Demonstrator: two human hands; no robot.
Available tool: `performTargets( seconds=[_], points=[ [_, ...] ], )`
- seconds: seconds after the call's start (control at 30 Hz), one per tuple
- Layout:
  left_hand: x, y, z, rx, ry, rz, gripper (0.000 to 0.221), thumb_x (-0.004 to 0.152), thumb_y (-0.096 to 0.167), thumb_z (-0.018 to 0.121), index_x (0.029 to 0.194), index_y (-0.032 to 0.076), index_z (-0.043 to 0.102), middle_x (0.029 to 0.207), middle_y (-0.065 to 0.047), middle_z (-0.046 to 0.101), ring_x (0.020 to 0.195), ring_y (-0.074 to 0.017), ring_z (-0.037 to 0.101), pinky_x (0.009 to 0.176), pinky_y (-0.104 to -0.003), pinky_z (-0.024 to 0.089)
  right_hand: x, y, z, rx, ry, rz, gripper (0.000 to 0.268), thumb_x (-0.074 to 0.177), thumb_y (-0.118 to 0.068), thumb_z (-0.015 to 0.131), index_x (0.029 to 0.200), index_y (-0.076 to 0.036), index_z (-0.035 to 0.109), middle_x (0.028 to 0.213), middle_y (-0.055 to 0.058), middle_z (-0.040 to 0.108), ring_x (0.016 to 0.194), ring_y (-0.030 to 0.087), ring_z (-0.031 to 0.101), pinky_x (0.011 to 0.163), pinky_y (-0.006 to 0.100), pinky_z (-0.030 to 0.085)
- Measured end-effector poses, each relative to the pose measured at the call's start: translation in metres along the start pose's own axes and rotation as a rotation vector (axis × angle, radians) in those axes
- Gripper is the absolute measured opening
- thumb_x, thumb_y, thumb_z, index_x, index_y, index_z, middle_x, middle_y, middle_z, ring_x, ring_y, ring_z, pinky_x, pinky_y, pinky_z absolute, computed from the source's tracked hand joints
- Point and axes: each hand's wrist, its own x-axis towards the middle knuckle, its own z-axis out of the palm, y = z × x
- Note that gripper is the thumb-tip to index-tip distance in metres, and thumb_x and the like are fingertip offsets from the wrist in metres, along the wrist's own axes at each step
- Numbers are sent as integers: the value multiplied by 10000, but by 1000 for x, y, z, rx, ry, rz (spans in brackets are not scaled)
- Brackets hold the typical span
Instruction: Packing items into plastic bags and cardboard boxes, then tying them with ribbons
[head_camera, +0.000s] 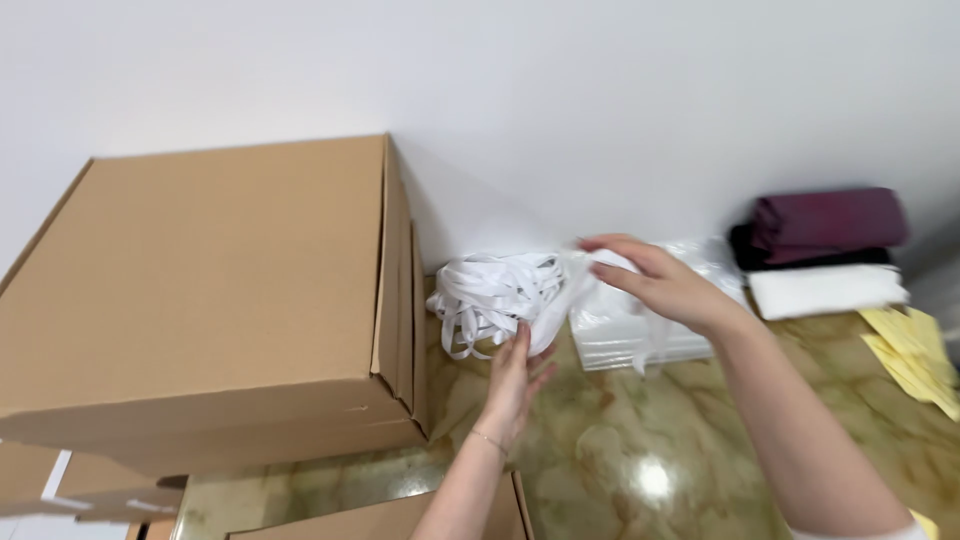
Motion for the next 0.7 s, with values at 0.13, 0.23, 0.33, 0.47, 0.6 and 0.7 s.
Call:
performTargets(
  seconds=[0.13, 0.23, 0.33, 0.47, 0.6, 0.7],
  points=[
    [66, -39, -33, -486, -127, -241, 1053, 1014, 616, 700, 1673, 81, 77, 1648, -229, 166, 1516, -451, 316, 1232, -612, 345, 99, 30, 65, 580, -183, 139, 280, 1006, -187, 622, 1135, 55, 682, 1230, 224, 765, 1188, 289, 713, 1112, 452, 499],
    [86, -11, -14, -892, -212, -369, 1209, 1010, 592, 704, 1647, 236, -260, 1716, -310, 1, 1534, -558, 242, 1192, -666, 319, 167, 71, 99, 938, -228, 248, 311, 1020, -282, 614, 962, 13, 692, 912, 146, 751, 963, 247, 772, 1076, 425, 562],
    [127, 14, -6, -1069, -131, -251, 1139, 957, 534, 775, 1660, 309, -93, 1566, -352, 247, 1367, -570, 482, 1123, -680, 448, 198, 78, 99, 1343, -248, 238, 195, 974, -205, 589, 832, -125, 482, 699, -10, 374, 636, 121, 388, 853, 373, 528],
    [180, 38, -28, -999, 32, 111, 759, 986, 451, 715, 1512, 202, 227, 1419, -245, 468, 1268, -392, 621, 1093, -485, 542, 218, 119, 89, 1412, -194, 106, 178, 912, -183, 566, 804, -131, 434, 685, -12, 293, 639, 144, 382, 814, 375, 459],
    [223, 37, -61, -120, 552, 291, 780, 915, 430, 828, 1509, 136, 417, 1498, -165, 477, 1393, -290, 494, 1135, -488, 463, 220, 197, 105, 799, 333, 155, 281, 935, -58, 721, 1143, -146, 553, 876, 81, 736, 751, 144, 696, 687, 257, 535],
    [262, -7, -118, 412, 572, 37, 1000, 683, 519, 989, 1513, 216, 522, 1413, -109, 587, 1366, -252, 550, 1115, -427, 473, 212, 276, 99, 59, 439, 355, 873, 786, -419, 948, 1474, -94, 518, 1265, 215, 673, 1200, 336, 670, 1017, 465, 547]
  ],
)
